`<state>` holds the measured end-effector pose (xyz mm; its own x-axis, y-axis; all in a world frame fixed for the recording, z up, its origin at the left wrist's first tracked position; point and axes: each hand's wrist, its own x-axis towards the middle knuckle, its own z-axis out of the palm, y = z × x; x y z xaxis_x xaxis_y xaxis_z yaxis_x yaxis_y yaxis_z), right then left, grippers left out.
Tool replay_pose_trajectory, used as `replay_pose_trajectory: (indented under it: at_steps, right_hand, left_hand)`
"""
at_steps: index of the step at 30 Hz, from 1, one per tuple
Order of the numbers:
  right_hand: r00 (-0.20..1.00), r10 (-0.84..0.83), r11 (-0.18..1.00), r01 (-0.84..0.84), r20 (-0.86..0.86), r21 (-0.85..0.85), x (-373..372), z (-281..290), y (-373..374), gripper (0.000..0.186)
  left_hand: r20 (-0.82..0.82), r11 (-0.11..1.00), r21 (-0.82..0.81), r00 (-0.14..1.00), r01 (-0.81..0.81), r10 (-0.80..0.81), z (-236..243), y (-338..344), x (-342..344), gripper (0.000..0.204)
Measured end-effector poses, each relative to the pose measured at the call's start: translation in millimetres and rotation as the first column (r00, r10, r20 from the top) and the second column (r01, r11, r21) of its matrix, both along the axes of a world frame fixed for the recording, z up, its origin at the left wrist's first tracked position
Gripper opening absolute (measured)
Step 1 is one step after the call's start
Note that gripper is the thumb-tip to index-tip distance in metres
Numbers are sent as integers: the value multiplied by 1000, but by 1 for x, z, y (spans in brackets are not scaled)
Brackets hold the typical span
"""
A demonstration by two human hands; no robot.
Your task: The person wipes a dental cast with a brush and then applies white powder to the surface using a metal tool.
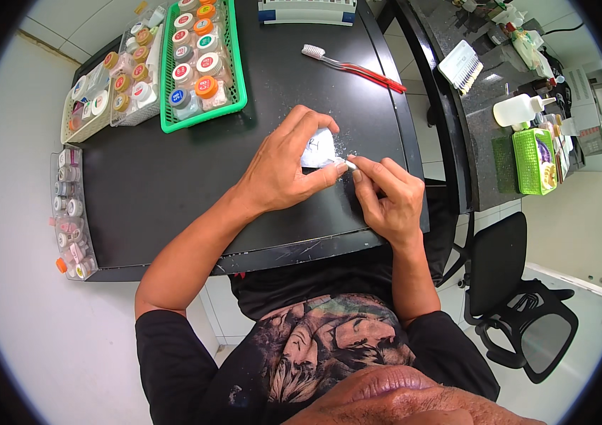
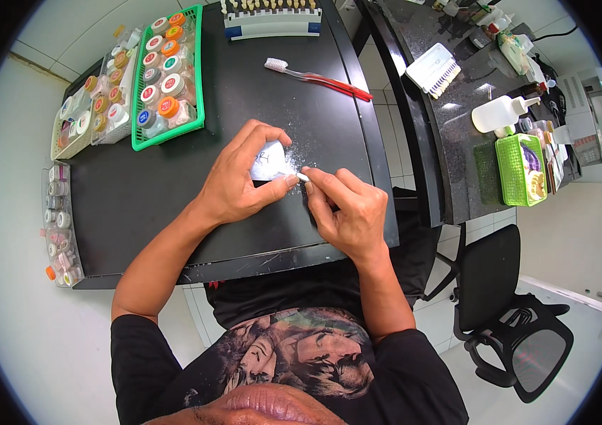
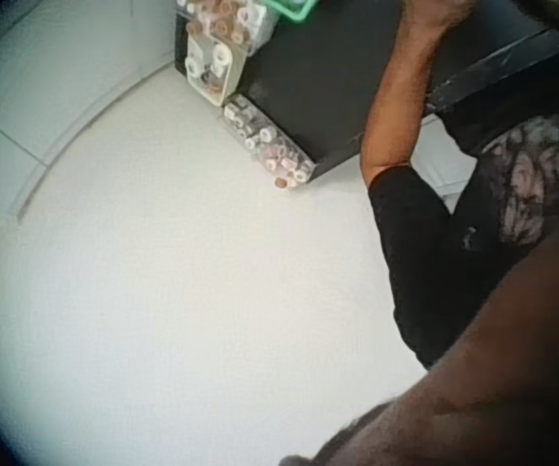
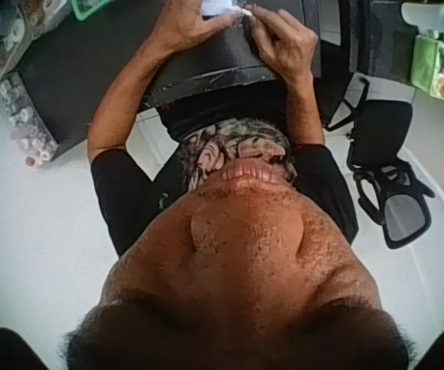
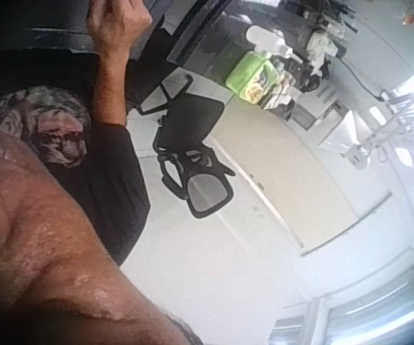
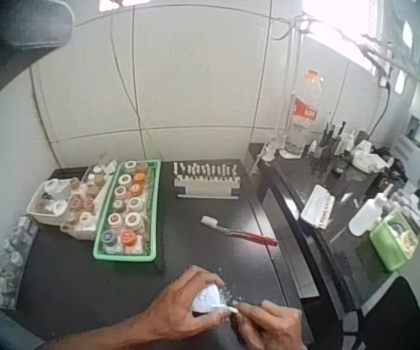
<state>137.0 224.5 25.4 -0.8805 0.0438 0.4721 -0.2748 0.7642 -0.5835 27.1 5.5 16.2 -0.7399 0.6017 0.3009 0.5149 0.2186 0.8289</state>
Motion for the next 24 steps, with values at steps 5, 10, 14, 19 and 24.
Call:
replay_pose_trajectory:
  at_steps: [5,10,14,19,24]
  right_hand:
    - [1000,-3,1000,3,-1,12,0,1,0,22]
    - [1000,3,1000,-3,4,-29,1,1,1,23]
    - [1000,7,1000,-7,-5,-10,1,0,1,23]
    - [1000,2,1000,-2,-16,-9,0,-1,1,23]
    - [1000,3,1000,-3,-19,-1,0,-2,1,23]
  left_hand:
    - [-6,1000,21,1000,5,-4,-2,0,0,59]
    - [93,999,27,995,-31,29,3,-1,2,72]
    - [87,999,23,996,-33,31,1,0,1,79]
    - [94,999,23,995,-30,28,1,-1,1,78]
    - [73,999,22,997,-26,24,0,0,1,77]
